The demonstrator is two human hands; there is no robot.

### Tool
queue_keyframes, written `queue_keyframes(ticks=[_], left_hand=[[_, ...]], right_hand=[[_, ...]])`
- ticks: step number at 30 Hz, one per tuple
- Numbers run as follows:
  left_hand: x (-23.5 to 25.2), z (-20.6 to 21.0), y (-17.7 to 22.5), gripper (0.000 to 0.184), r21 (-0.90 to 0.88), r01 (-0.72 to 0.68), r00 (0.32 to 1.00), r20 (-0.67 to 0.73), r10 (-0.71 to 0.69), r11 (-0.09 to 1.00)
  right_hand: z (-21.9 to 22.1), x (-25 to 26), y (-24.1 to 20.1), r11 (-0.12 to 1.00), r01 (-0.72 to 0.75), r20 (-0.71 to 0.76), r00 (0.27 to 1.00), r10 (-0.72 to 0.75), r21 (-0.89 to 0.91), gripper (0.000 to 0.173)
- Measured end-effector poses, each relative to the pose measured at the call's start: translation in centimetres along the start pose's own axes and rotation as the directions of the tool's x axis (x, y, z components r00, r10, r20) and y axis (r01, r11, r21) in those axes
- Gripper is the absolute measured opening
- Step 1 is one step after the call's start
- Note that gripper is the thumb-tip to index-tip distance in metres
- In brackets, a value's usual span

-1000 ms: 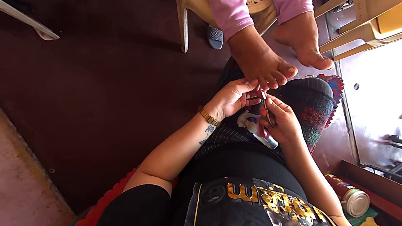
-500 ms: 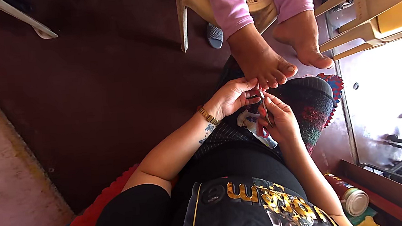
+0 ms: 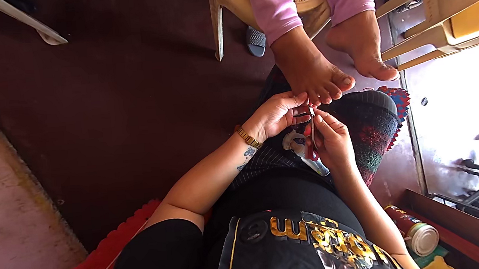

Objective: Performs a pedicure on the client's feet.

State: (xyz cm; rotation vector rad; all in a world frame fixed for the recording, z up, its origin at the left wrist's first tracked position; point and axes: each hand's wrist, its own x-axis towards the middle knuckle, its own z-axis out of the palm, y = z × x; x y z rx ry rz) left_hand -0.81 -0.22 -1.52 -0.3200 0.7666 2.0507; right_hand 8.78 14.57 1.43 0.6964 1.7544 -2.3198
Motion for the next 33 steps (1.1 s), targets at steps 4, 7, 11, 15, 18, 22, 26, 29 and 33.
queue_keyframes(ticks=[4, 7, 11, 15, 18, 22, 26, 29, 33], left_hand=[[0.0, 0.0, 0.0, 0.013, 0.001, 0.0, 1.0, -0.002, 0.0, 1.0], [0.0, -0.1, 0.0, 0.014, 0.001, 0.0, 1.0, 0.013, 0.0, 1.0], [0.1, -0.2, 0.0, 0.015, 0.012, -0.008, 1.0, 0.029, 0.007, 1.0], [-0.1, -0.1, -0.1, 0.018, 0.051, -0.032, 0.999, 0.031, 0.03, 0.998], [-0.1, -0.2, 0.0, 0.022, 0.076, -0.026, 0.999, 0.029, 0.024, 0.997], [0.0, -0.3, 0.0, 0.023, 0.077, -0.031, 0.999, 0.045, 0.027, 0.997], [-0.2, -0.2, 0.1, 0.027, 0.06, -0.015, 0.999, 0.038, 0.013, 0.998], [-0.1, 0.0, 0.1, 0.026, 0.051, -0.014, 1.0, -0.002, 0.014, 0.999], [-0.2, 0.1, 0.1, 0.025, 0.055, -0.01, 1.0, -0.017, 0.011, 0.998]], right_hand=[[0.1, 0.0, 0.2, 0.999, 0.02, 0.001, 1.0, -0.02, -0.025, 0.028], [0.2, -0.1, 0.1, 0.999, 0.019, -0.014, 1.0, -0.019, -0.031, 0.028], [-0.5, 0.2, 0.2, 0.976, 0.145, 0.044, 0.989, -0.139, -0.161, 0.023], [-2.5, -0.4, -1.3, 0.525, 0.373, 0.258, 0.925, -0.28, -0.765, 0.027], [-3.4, -1.6, -1.4, 0.334, 0.38, 0.396, 0.918, -0.019, -0.863, 0.029], [-4.3, -2.0, -0.7, 0.502, 0.582, 0.683, 0.73, 0.024, -0.639, 0.018], [-3.9, -1.0, -0.4, 0.724, 0.451, 0.501, 0.849, -0.168, -0.522, 0.017], [-3.7, 0.1, -1.0, 0.743, 0.314, 0.376, 0.922, -0.091, -0.591, 0.011], [-3.9, 0.7, -2.1, 0.804, 0.249, 0.525, 0.846, 0.091, -0.54, 0.012]])
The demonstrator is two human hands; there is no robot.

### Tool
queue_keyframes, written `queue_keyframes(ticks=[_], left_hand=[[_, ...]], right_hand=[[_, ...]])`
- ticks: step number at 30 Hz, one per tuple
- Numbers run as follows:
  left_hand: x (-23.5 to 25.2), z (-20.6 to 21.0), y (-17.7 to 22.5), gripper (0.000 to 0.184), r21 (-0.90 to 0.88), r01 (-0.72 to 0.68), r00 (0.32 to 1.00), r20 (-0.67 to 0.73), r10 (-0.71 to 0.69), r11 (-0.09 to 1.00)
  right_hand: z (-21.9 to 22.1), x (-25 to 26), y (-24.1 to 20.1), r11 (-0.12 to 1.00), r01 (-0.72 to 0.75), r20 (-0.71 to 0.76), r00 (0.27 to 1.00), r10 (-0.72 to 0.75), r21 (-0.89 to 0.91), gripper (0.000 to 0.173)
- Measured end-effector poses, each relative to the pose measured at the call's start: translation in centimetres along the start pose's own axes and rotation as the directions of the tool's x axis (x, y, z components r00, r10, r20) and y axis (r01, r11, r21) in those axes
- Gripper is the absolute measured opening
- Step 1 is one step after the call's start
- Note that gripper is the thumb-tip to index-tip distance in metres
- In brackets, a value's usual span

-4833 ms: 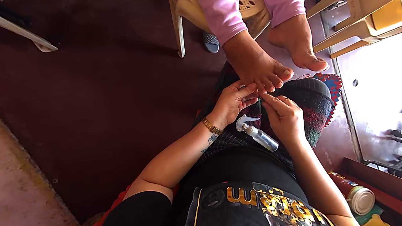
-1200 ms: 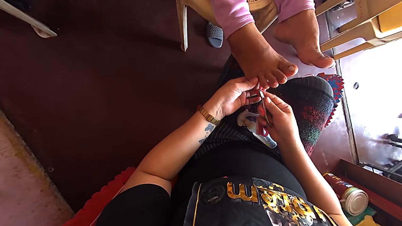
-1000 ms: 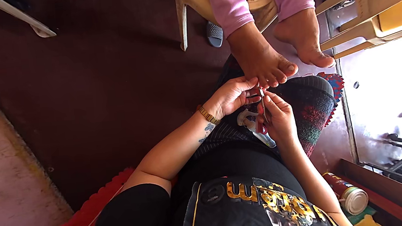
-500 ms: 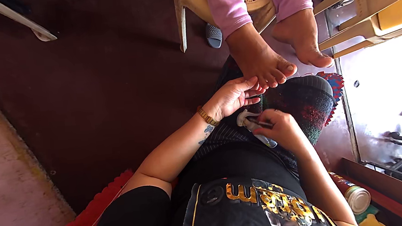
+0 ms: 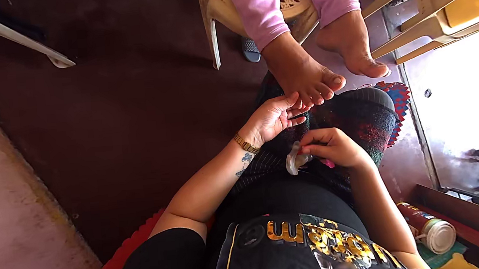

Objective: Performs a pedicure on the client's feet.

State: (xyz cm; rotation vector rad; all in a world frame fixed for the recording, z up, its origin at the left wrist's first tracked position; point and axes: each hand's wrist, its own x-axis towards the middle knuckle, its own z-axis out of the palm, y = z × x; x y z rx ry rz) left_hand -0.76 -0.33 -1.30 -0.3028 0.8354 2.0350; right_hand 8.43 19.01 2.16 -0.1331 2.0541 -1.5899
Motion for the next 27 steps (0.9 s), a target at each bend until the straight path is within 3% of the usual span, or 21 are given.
queue_keyframes(ticks=[4, 8, 27], left_hand=[[0.2, -0.1, -0.1, 0.026, -0.015, -0.012, 1.0, 0.023, 0.013, 1.0], [0.2, -0.1, -0.2, 0.02, -0.025, 0.0, 1.0, -0.006, 0.0, 1.0], [0.2, 0.1, 0.0, 0.018, -0.027, 0.009, 1.0, -0.018, -0.009, 1.0]], right_hand=[[1.1, 1.0, 1.1, 0.938, 0.043, -0.327, 0.942, 0.077, 0.343, 0.011], [1.1, 1.2, 0.2, 0.84, 0.029, -0.328, 0.927, 0.18, 0.542, 0.021], [1.8, 1.3, 0.0, 0.88, 0.069, -0.39, 0.91, 0.138, 0.471, 0.026]])
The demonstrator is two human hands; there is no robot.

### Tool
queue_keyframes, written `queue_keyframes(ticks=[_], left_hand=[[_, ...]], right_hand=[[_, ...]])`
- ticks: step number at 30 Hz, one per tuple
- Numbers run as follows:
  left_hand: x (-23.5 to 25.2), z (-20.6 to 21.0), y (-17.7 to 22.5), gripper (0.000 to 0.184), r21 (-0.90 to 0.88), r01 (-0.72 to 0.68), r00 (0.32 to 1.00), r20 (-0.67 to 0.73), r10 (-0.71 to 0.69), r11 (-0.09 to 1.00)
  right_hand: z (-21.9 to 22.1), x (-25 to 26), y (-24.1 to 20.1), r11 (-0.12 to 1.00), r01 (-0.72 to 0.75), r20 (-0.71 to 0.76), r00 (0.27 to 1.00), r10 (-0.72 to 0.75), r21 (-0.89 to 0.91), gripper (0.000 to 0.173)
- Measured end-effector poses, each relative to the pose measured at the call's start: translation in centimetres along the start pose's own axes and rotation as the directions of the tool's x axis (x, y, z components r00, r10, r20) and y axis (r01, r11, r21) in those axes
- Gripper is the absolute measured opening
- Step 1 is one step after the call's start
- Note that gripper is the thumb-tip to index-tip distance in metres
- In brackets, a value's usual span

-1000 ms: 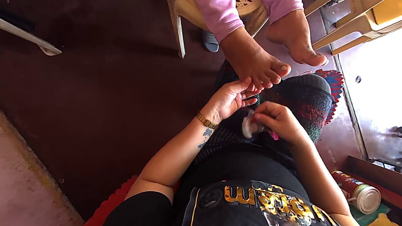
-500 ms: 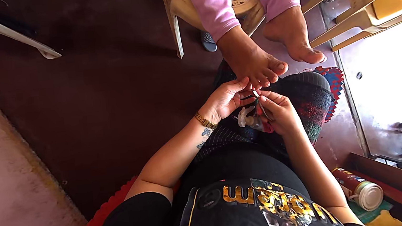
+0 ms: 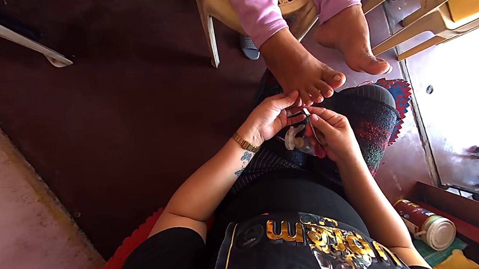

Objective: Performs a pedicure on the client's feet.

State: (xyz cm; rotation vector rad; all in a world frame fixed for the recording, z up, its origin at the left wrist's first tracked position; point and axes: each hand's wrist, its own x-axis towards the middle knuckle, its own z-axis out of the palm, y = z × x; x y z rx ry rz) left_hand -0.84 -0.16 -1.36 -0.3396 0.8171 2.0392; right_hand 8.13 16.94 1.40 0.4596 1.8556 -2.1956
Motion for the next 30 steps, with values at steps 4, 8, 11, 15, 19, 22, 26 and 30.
queue_keyframes(ticks=[4, 8, 11, 15, 19, 22, 26, 30], left_hand=[[-0.02, 0.21, 0.06, 0.017, -0.003, 0.008, 1.0, -0.016, -0.008, 1.0], [-0.01, 0.19, 0.03, 0.016, -0.013, 0.005, 1.0, -0.015, -0.006, 1.0], [-0.09, 0.29, 0.09, 0.016, -0.008, 0.006, 1.0, -0.018, -0.007, 1.0], [0.01, 0.23, 0.0, 0.015, -0.022, 0.007, 1.0, -0.015, -0.007, 1.0], [-0.02, 0.24, 0.05, 0.015, -0.014, 0.005, 1.0, -0.013, -0.005, 1.0], [-0.03, 0.19, 0.04, 0.016, -0.003, 0.005, 1.0, -0.004, -0.005, 1.0], [0.04, 0.14, -0.06, 0.015, -0.019, 0.005, 1.0, -0.015, -0.006, 1.0], [-0.02, 0.2, 0.0, 0.014, -0.026, 0.005, 1.0, -0.017, -0.005, 1.0]], right_hand=[[0.16, -0.01, 0.26, 0.998, 0.052, -0.007, 0.999, -0.052, -0.029, 0.026], [0.32, -0.1, 0.2, 0.995, 0.04, -0.039, 0.998, -0.044, -0.089, 0.026], [0.36, -0.16, 0.16, 0.993, 0.052, -0.039, 0.998, -0.056, -0.102, 0.027], [0.64, -0.17, 0.28, 0.989, 0.081, -0.055, 0.995, -0.089, -0.121, 0.025], [0.56, -0.23, 0.25, 0.982, 0.085, -0.057, 0.994, -0.096, -0.169, 0.026], [0.63, -0.19, 0.33, 0.982, 0.103, -0.05, 0.992, -0.112, -0.159, 0.026], [0.68, -0.13, 0.43, 0.975, 0.117, -0.05, 0.99, -0.129, -0.187, 0.025], [0.63, -0.19, 0.37, 0.973, 0.121, -0.045, 0.99, -0.133, -0.197, 0.025]])
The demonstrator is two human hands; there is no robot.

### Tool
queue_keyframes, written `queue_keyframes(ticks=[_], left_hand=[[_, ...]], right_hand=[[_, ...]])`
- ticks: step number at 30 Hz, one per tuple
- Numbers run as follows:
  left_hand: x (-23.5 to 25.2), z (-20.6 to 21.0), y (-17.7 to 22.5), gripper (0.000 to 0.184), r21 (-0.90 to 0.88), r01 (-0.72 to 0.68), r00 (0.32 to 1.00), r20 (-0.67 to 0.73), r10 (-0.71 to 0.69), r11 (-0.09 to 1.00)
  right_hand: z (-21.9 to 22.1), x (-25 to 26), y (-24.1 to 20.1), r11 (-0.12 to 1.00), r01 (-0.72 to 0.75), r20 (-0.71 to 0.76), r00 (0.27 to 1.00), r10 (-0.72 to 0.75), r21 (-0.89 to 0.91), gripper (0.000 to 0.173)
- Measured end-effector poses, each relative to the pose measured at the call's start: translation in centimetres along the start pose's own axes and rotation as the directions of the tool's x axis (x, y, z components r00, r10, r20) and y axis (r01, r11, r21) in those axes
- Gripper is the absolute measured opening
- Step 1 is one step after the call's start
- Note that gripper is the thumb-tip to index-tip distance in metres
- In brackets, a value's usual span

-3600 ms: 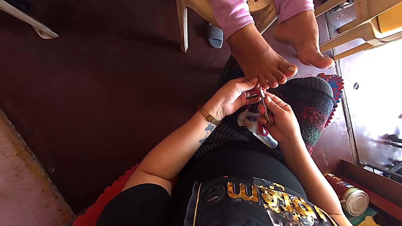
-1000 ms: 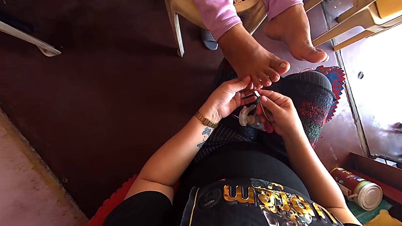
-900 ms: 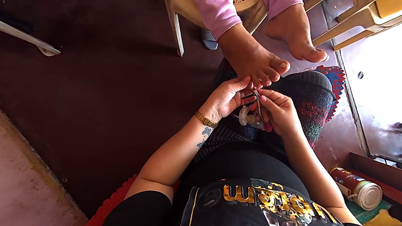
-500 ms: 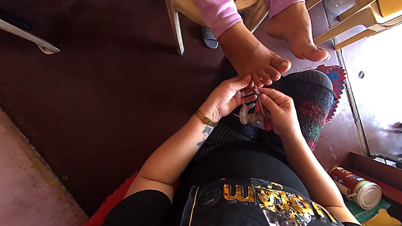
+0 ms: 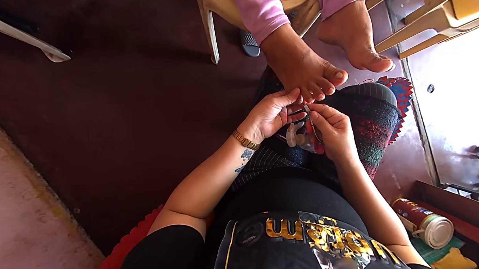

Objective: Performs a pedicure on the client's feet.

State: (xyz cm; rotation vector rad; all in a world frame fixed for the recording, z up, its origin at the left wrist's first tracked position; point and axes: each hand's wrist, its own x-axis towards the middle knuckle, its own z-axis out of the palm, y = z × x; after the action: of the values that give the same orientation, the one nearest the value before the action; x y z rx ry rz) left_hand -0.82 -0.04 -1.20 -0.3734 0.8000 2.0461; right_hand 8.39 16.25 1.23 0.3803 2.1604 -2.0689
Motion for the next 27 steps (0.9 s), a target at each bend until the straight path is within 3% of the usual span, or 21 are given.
queue_keyframes(ticks=[27], left_hand=[[0.03, 0.05, 0.08, 0.016, 0.032, 0.003, 1.0, 0.002, -0.003, 0.999]], right_hand=[[0.05, 0.28, -0.14, 1.0, -0.013, -0.001, 1.0, 0.013, 0.009, 0.023]])
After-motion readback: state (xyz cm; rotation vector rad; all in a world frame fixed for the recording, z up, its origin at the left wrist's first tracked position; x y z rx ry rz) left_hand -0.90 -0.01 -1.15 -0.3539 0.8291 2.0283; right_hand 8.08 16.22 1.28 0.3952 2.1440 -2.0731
